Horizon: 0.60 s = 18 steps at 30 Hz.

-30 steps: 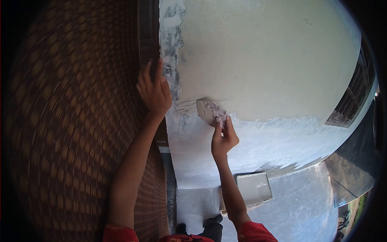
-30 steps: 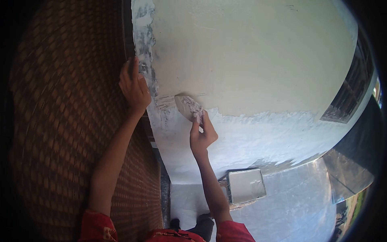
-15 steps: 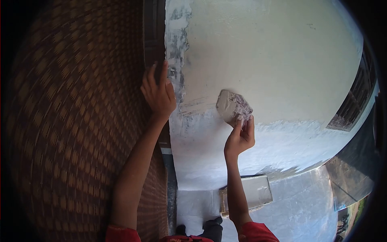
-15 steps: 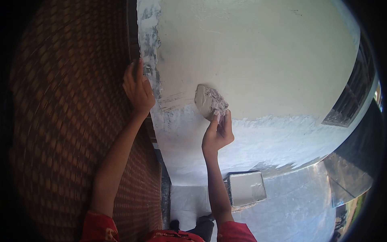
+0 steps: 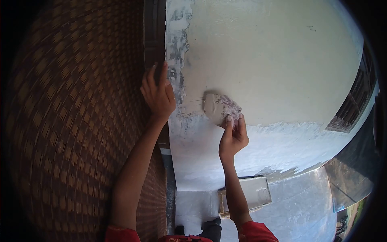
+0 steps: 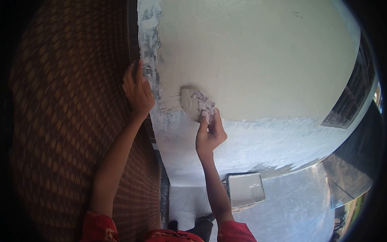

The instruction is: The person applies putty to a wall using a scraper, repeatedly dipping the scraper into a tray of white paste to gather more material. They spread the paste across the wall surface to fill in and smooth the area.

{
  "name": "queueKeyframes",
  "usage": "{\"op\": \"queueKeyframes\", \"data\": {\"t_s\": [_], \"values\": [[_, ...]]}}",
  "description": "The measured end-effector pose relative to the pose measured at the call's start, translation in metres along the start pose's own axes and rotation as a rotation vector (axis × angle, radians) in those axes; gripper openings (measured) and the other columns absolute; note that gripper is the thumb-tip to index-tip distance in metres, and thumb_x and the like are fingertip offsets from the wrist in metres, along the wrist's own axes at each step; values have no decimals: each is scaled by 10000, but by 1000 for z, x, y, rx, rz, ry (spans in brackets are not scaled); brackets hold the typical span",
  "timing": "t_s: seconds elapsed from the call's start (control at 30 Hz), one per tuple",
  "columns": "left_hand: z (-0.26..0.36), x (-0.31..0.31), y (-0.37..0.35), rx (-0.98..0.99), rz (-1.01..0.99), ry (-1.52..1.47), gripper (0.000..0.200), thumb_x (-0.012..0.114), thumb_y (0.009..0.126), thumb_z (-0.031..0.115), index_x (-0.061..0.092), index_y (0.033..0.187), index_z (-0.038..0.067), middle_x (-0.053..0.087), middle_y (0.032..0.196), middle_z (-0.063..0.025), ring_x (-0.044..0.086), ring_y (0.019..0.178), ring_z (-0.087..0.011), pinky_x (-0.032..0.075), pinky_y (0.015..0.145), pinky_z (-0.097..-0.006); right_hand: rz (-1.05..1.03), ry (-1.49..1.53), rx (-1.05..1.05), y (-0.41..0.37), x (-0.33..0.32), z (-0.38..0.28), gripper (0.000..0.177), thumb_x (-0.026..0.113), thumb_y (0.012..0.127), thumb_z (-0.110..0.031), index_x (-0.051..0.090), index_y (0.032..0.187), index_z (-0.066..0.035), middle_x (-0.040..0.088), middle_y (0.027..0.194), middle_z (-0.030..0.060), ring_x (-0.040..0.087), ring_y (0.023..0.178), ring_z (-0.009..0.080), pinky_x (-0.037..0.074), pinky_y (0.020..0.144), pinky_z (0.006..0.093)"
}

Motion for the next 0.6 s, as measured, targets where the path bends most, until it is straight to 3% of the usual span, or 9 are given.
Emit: {"op": "queueKeyframes", "data": {"t_s": [0.03,0.1,0.13,0.17,0.23,0.3,0.37,0.5,0.6], "values": [[0,0,0,2,-1,-5,459,344,975,169,425,1417,76,449,1326,-217,443,1211,-374,330,956,-469,-141,-73,-17,-10,15,0,331,658,839,20,611,1164,65,705,955,177,670,831,149,563,742,315],[-1,-1,0,-1,-4,9,465,351,972,163,411,1426,86,449,1325,-215,446,1205,-374,334,952,-472,-260,-165,-229,-28,39,-1,324,670,825,26,630,1146,43,709,946,172,670,821,131,564,720,294],[1,0,0,4,-1,5,465,351,972,163,411,1426,86,449,1325,-215,446,1205,-374,334,952,-472,-273,-179,-226,-28,43,2,316,670,831,20,624,1140,68,705,948,183,672,817,140,565,707,290],[-1,2,-1,-28,-2,-22,463,350,969,186,436,1418,116,453,1334,-197,441,1213,-372,331,957,-480,-269,-176,-229,-24,40,3,316,670,831,20,624,1140,68,705,948,183,672,817,140,565,707,290],[-5,3,-2,-60,4,-37,462,348,966,210,461,1410,146,457,1344,-179,435,1220,-369,327,962,-488,-60,-88,8,-5,20,11,312,659,847,21,606,1144,101,700,947,196,674,825,164,564,720,293],[-4,3,-2,-30,33,-35,463,351,964,202,461,1410,146,458,1341,-180,435,1219,-369,327,958,-488,70,58,19,11,3,-2,298,635,870,31,589,1149,128,693,942,200,670,824,172,565,713,286],[-6,4,-2,-40,30,-41,462,348,965,201,462,1410,147,459,1340,-181,435,1218,-370,328,957,-489,50,101,-32,15,3,-9,300,637,868,35,589,1151,124,695,940,191,670,828,171,567,710,294],[-3,1,-2,-61,4,-47,462,349,963,197,465,1408,151,462,1335,-182,438,1211,-370,332,952,-489,-259,-147,-183,-20,36,9,345,707,784,31,642,1123,51,704,939,201,689,836,149,565,677,270],[-5,3,-3,-48,25,-52,458,350,966,198,468,1406,154,468,1330,-180,444,1206,-367,337,947,-487,-171,-165,-90,-17,27,19,348,687,812,22,625,1152,56,704,934,191,679,823,140,563,681,271]]}}
Point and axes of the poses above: each hand's wrist, its own y-axis towards the middle knuckle, its own x-axis out of the palm, z = x × y, the point moved 5 cm from there along y, towards the middle knuckle
